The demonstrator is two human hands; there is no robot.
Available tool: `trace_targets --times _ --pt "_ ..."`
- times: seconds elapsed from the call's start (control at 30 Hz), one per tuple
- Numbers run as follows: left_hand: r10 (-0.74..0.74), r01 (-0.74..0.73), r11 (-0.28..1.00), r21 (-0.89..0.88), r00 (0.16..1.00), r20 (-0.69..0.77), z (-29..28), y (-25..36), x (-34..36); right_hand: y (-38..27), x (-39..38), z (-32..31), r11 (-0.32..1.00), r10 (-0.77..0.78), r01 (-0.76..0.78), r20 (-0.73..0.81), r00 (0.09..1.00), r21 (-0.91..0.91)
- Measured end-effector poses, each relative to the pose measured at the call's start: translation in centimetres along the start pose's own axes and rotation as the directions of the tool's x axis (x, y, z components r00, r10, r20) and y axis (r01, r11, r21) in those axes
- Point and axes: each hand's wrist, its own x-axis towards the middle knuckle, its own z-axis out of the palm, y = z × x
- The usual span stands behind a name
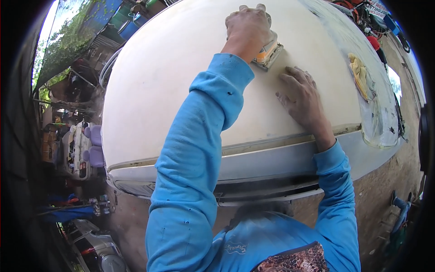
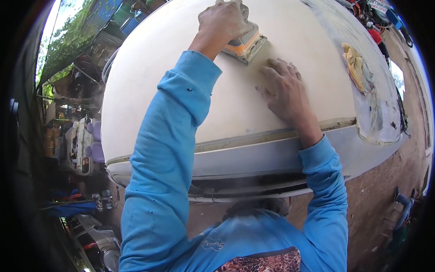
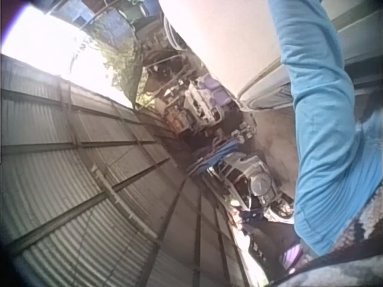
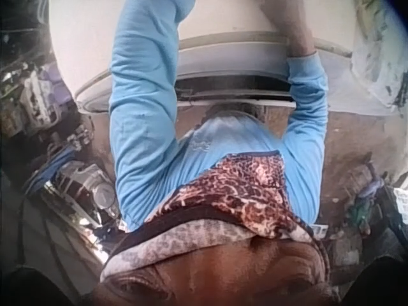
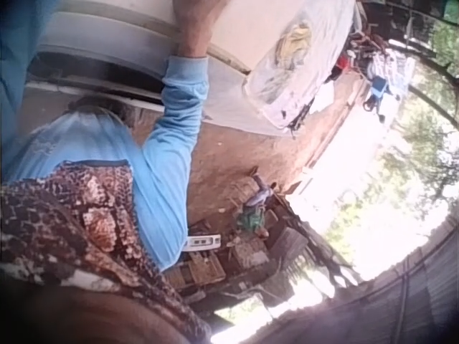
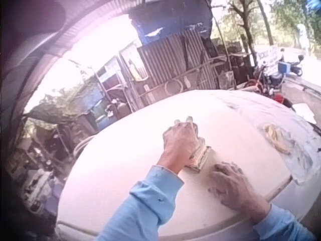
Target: Sanding the roof of a vehicle using an electric power sander.
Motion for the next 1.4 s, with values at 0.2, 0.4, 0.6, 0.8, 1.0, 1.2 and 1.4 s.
trace_targets --times 0.2,0.4,0.6,0.8,1.0,1.2,1.4 --pt "0.01 -0.009 1.0 0.011 0.998 -0.054 0.0 -2.9 1.1 0.1 -0.4 0.0 0.999 0.018 -0.018 -0.007 1.0 0.049" --pt "-0.357 0.35 0.93 0.111 0.933 0.051 -1.2 -12.5 -0.2 0.9 -0.5 0.3 0.999 0.032 -0.032 0.002 0.999 0.033" --pt "-0.507 0.496 0.847 0.193 0.862 0.012 -1.5 -25.0 -6.0 0.8 -0.4 -0.2 0.998 0.052 -0.053 0.019 0.998 0.043" --pt "-0.658 0.651 0.741 0.165 0.753 -0.01 -3.0 -34.7 -14.8 0.6 -0.2 0.4 0.998 0.062 -0.063 0.006 0.998 0.026" --pt "-0.757 0.748 0.645 -0.157 0.654 0.005 -4.5 -43.8 -24.0 1.0 0.2 0.6 0.999 0.041 -0.041 -0.006 0.999 0.02" --pt "-0.611 0.598 0.79 -0.135 0.786 -0.098 -3.0 -47.4 -30.2 0.7 0.2 0.8 0.998 0.05 -0.05 -0.015 0.999 0.022" --pt "-0.489 0.485 0.872 -0.06 0.86 -0.146 -2.1 -39.8 -27.7 0.8 0.2 0.6 0.998 0.054 -0.054 0.004 0.999 -0.02"
